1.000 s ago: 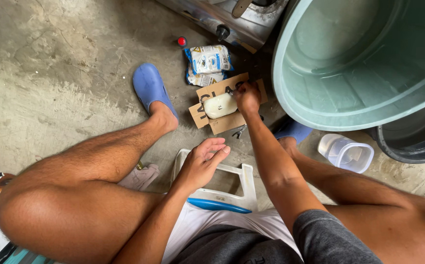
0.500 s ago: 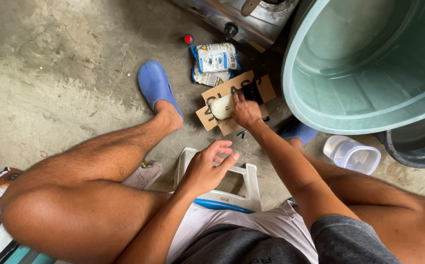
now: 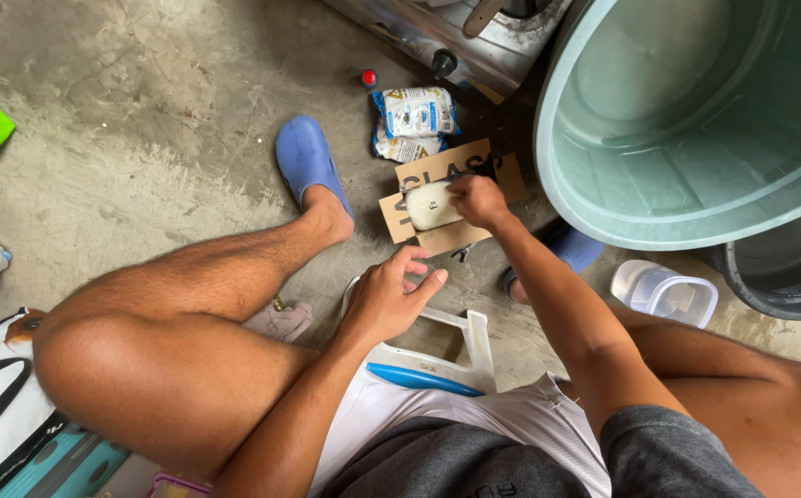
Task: The person sits on a small stool and uses scissors to cut open a cardboard box. They remove several plastic-wrapped items, including a white bag of rice and a small bottle, and place the rice into a nearby bucket.
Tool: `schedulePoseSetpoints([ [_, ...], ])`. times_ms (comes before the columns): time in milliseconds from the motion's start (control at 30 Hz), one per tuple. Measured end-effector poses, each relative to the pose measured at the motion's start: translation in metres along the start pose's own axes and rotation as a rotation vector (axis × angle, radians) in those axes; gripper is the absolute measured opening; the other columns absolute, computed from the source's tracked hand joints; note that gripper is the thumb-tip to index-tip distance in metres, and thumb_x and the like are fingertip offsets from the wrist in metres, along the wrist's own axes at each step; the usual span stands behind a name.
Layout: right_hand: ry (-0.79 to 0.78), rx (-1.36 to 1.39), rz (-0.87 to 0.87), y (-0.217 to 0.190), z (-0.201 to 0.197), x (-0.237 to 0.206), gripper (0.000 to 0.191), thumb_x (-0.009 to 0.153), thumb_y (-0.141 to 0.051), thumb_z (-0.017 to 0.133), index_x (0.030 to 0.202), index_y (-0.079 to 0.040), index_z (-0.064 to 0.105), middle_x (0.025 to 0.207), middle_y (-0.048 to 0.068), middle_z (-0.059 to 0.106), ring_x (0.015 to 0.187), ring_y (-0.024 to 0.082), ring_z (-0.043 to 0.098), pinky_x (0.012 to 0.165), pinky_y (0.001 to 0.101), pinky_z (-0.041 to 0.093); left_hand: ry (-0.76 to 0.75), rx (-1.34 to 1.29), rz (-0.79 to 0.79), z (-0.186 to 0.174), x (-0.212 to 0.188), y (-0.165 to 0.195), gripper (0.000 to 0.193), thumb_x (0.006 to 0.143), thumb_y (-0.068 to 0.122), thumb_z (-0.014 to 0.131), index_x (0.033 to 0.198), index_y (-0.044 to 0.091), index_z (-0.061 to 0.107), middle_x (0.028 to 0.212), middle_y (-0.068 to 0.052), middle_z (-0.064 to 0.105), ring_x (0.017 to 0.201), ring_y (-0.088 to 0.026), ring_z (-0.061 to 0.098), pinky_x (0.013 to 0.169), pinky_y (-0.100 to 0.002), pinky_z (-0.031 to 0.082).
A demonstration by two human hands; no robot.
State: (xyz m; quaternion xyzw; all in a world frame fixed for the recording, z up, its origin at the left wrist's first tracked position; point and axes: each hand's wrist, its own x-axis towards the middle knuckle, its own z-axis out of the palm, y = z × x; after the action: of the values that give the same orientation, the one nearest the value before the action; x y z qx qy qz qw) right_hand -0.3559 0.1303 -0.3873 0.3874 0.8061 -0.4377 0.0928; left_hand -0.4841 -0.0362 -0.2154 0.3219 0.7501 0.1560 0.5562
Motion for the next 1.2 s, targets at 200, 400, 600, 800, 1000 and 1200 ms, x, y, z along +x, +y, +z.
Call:
schedulePoseSetpoints([
  [200,-0.032,0.738,0.325,0.012,-0.009,-0.008,0.029,0.087,-0.007,0.076,0.116,-0.005,0.078,0.097,0.007,0.075,0.078,0.015,0.061,0.071,0.0311,0.049,0.019,-0.018,-0.036,0.005,0.002,-0.013,0.057,0.086,0.051,0.067,0.128,0.012,0.063,0.112,-0.009,0.076,0.089,-0.025,0.077,0.08,-0.04,0.059],
  [400,0.143,0.546,0.173,-0.016,-0.003,-0.017,0.029,0.083,-0.007,0.078,0.112,-0.006,0.079,0.095,0.008,0.077,0.08,0.013,0.066,0.073,0.0289,0.055,0.052,0.262,-0.095,0.03,0.069,-0.021,0.072,0.087,0.045,0.071,0.144,0.008,0.049,0.143,-0.021,0.055,0.131,-0.037,0.054,0.105,-0.048,0.046],
  [600,0.256,0.265,0.061,-0.045,0.0,-0.03,0.025,0.088,-0.007,0.076,0.112,-0.009,0.08,0.091,0.014,0.071,0.077,0.021,0.064,0.073,0.0344,0.052,0.383,-0.466,-0.377,0.02,0.138,-0.047,0.041,0.085,0.027,0.074,0.12,0.006,0.074,0.105,-0.018,0.078,0.078,-0.033,0.07,0.057,-0.047,0.055],
  [800,0.33,0.451,0.119,-0.028,-0.004,-0.043,0.024,0.087,-0.005,0.074,0.111,-0.007,0.08,0.086,0.009,0.068,0.074,0.019,0.064,0.071,0.0333,0.051,0.429,-0.582,-0.332,0.022,0.153,-0.074,0.027,0.091,0.022,0.072,0.109,0.002,0.072,0.094,-0.007,0.076,0.067,-0.019,0.072,0.046,-0.036,0.062],
  [1000,0.19,0.555,0.09,-0.013,-0.01,-0.045,0.026,0.089,-0.005,0.075,0.115,-0.008,0.077,0.084,0.009,0.068,0.073,0.013,0.06,0.068,0.0296,0.049,0.283,-0.664,-0.379,0.022,0.168,-0.112,0.029,0.092,0.024,0.068,0.113,0.003,0.073,0.1,-0.008,0.076,0.077,-0.022,0.074,0.056,-0.04,0.064],
  [1200,0.083,0.658,0.096,-0.034,-0.02,-0.077,0.024,0.089,-0.004,0.074,0.112,-0.007,0.078,0.086,0.002,0.069,0.075,0.011,0.061,0.068,0.0274,0.051,0.462,0.007,-0.272,-0.006,0.166,-0.104,0.054,0.089,0.044,0.072,0.115,-0.003,0.067,0.099,-0.018,0.074,0.08,-0.028,0.072,0.062,-0.041,0.057],
])
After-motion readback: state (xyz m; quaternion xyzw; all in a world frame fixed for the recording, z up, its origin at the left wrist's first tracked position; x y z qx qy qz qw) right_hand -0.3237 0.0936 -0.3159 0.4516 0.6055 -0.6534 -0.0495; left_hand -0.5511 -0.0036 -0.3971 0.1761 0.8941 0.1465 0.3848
